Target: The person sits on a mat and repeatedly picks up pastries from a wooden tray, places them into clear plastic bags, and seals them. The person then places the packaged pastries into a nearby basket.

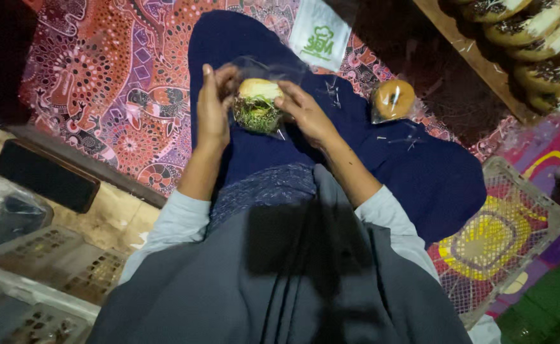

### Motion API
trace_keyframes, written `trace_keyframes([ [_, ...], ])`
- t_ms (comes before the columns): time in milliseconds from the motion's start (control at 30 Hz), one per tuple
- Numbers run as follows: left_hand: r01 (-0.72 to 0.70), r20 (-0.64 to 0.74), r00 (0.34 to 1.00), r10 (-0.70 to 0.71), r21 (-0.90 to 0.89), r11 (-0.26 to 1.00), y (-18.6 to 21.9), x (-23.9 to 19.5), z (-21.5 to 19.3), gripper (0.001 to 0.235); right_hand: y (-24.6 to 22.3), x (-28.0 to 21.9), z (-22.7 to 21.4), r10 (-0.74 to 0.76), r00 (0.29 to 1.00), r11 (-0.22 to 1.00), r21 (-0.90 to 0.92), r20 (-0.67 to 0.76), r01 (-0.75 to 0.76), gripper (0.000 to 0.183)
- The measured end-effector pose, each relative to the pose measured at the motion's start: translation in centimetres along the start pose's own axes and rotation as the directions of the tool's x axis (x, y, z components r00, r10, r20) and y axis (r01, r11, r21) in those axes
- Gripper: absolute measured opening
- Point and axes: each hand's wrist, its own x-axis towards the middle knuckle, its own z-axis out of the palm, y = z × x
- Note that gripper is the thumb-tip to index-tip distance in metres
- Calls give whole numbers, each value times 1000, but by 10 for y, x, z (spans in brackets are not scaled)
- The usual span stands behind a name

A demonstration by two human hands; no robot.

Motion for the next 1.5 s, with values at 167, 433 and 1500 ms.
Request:
trace_keyframes([
  [167,235,143,966,-214,-149,961,-36,2,-33,44,-16,-6,10,-258,965,951,-187,-38,247,39],
  [433,-390,-36,920,390,9,921,7,-6,10,18,-77,-3,19,-784,569,586,-599,-249,546,27],
  [1500,-402,316,915,250,688,604,-34,-35,37,23,68,-20,-60,-600,692,720,-648,-401,248,18],
])
